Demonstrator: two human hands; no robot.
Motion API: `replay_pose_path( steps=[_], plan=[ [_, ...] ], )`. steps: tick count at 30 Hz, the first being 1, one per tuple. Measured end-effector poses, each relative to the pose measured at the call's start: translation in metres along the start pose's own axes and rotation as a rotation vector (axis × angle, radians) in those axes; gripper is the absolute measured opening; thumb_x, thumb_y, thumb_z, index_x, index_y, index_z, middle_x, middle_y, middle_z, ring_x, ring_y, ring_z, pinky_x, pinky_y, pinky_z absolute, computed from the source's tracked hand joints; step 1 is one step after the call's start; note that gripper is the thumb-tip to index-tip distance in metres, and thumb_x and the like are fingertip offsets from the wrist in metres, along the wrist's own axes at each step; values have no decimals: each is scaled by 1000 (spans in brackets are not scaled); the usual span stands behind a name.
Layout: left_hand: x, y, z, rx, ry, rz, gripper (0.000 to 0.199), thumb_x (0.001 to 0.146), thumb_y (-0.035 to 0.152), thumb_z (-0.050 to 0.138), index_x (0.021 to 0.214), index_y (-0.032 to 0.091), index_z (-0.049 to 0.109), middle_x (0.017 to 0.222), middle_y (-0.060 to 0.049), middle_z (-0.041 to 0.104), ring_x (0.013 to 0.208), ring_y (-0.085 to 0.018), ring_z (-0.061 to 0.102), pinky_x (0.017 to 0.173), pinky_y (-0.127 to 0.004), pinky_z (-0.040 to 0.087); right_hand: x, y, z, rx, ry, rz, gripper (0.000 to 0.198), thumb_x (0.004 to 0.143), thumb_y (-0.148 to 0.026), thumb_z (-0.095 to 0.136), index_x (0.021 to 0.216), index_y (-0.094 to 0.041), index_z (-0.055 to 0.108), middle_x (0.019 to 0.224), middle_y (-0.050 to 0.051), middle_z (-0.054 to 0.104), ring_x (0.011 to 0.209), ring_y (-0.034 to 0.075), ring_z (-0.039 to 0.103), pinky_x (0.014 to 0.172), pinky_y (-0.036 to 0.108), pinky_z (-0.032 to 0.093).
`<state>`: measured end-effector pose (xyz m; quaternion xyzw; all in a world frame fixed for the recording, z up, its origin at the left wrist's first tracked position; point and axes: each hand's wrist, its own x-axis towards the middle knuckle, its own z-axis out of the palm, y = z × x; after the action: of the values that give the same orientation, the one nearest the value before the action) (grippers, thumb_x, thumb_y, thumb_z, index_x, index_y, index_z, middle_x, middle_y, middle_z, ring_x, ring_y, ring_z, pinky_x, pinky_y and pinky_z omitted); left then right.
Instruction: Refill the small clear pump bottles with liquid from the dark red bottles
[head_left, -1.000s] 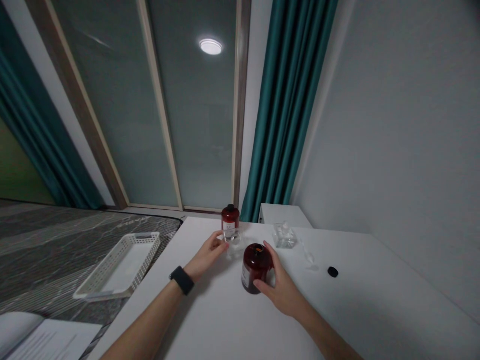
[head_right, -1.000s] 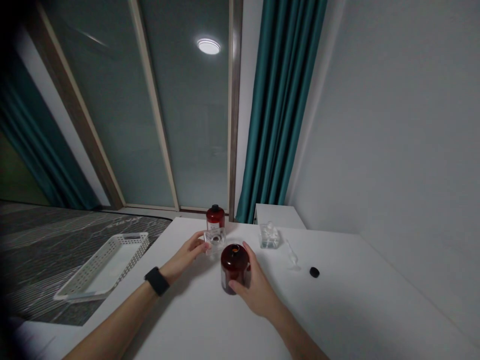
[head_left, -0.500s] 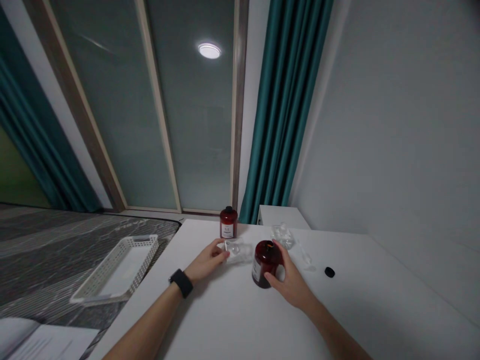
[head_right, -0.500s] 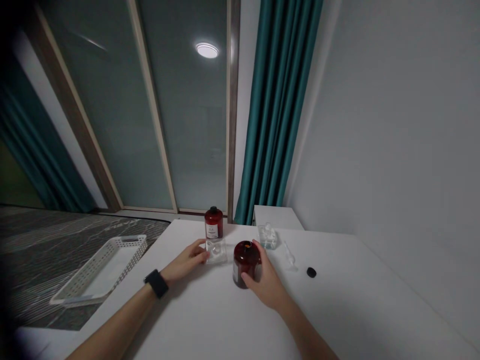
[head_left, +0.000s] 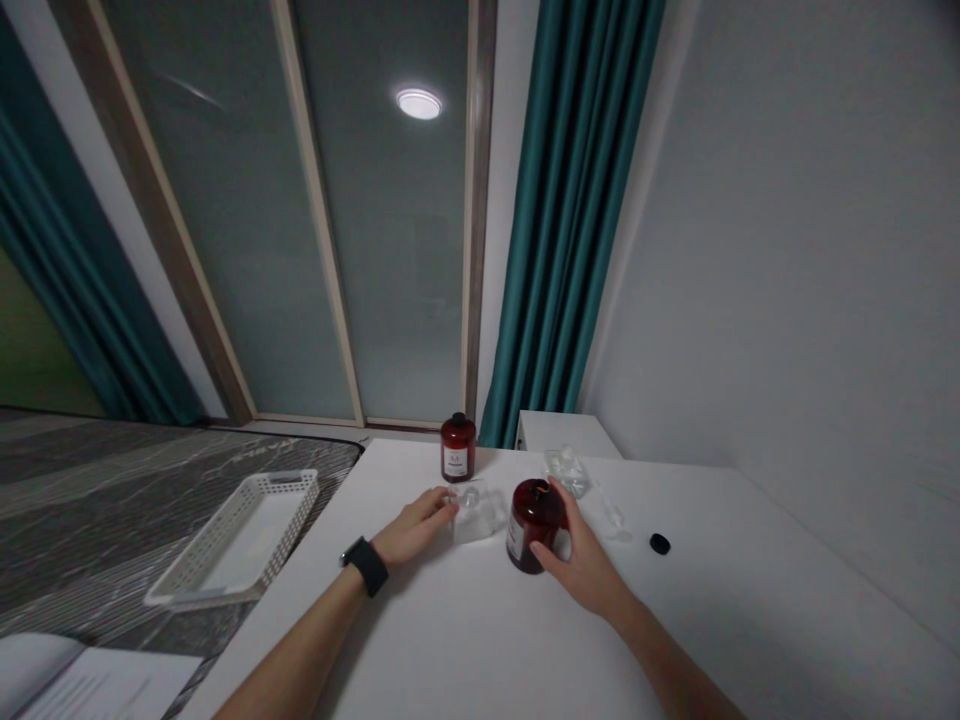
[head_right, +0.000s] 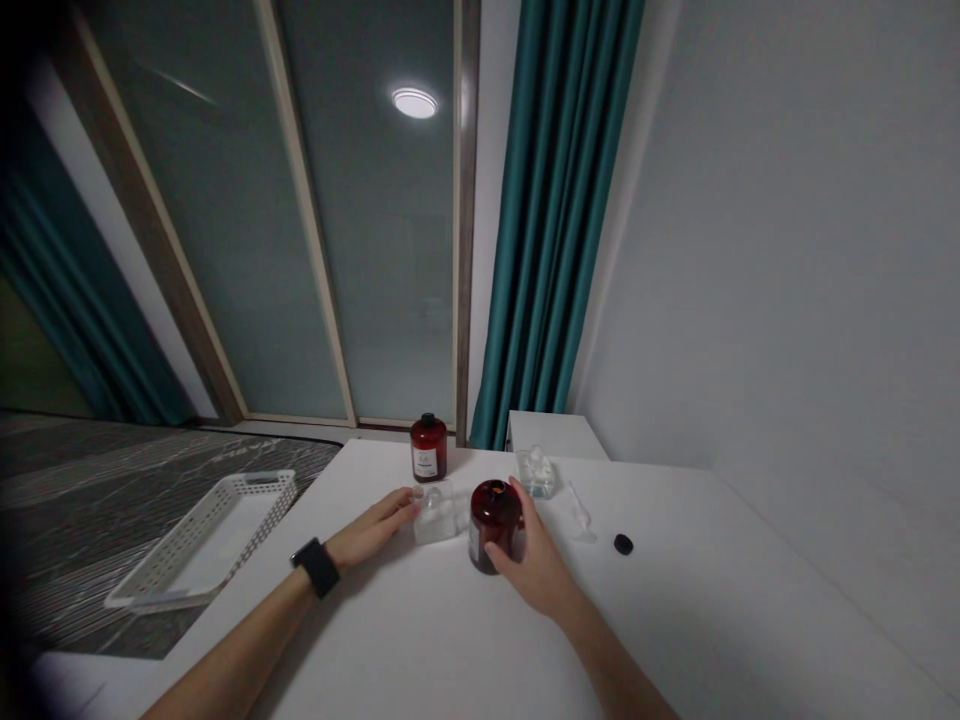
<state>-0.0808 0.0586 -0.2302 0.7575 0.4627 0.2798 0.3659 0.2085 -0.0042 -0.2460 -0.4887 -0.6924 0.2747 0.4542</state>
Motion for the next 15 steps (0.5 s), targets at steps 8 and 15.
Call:
replay_pose_path(
  steps=[8,15],
  plan=[
    [-1,7,6,153,131,203,57,83,38,66,133,16,49,123,-14,58,111,-30,55,100,-46,42,-1,1,0,-1,-4,13,83,83,-25,64,152,-28,18,159,11,30,147,29,28,119,57,22],
    [-1,9,9,116,131,197,52,80,32,68,127,16,52,120,-13,61,109,-29,58,99,-47,44,4,2,0,0,26,-25,81,81,-25,65,151,-26,23,155,13,37,144,30,33,117,57,26]
  ],
)
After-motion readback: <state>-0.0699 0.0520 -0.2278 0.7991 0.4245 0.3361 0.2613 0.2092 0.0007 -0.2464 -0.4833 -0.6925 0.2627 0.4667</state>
